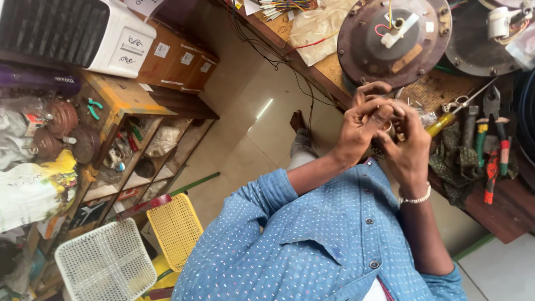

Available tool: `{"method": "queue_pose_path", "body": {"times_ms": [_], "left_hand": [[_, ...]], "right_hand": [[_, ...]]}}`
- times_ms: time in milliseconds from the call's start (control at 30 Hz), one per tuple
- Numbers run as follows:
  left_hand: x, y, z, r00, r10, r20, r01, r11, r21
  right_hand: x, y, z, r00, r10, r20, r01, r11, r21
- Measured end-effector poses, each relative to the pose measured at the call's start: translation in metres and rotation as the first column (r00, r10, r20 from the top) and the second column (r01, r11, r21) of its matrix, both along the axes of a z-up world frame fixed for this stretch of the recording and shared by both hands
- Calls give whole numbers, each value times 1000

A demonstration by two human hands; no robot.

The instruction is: The person repairs an electrical component by using a screwdriver to adjust a white plastic connector and wires on a circular metal base. They then use pliers to strip and twist wires before connecting them to the component.

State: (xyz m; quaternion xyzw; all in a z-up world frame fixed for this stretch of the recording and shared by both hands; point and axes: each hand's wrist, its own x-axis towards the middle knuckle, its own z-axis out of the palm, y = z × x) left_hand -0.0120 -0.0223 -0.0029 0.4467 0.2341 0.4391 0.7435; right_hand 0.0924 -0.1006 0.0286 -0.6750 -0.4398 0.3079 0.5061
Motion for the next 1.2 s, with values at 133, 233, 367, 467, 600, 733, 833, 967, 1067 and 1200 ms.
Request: {"method": "queue_pose_path", "body": {"times_ms": [133, 233, 367, 467, 600, 733, 833, 967, 1067, 1200], "left_hand": [[-29, 26, -6, 971, -61, -232, 63, 998, 3], [-60, 43, -15, 939, -123, -321, 138, 990, 24], [-103, 71, -15, 921, -91, -378, 122, 991, 59], [-138, 100, -5, 945, -28, -325, 51, 997, 61], [-194, 139, -3, 964, 137, -230, -104, 983, 152], [-251, 182, -6, 985, 121, -125, -113, 991, 68], [-287, 210, -7, 997, 54, 46, -51, 995, -81], [-331, 226, -13, 994, 53, 90, -37, 985, -170], [-351, 234, -27, 997, 68, 46, -51, 952, -303], [-370, 264, -56, 984, 62, 166, 12, 910, -415]], "right_hand": [[-2, -2, -8, 982, 34, -186, -41, 999, -31], [-10, 7, -17, 974, 95, -204, -112, 991, -73], [-56, 42, -7, 990, 88, 114, -89, 996, 0], [-103, 85, 12, 999, -7, -35, 7, 1000, 6], [-172, 138, 19, 999, -6, -37, 7, 999, 38], [-228, 185, 12, 996, 86, 39, -83, 993, -80], [-255, 225, 4, 777, 24, -629, -75, 996, -54], [-284, 256, 3, 664, 29, -747, -134, 988, -81], [-304, 276, 7, 769, 56, -636, -158, 982, -104], [-346, 303, 15, 949, 93, -301, -123, 989, -81]]}}
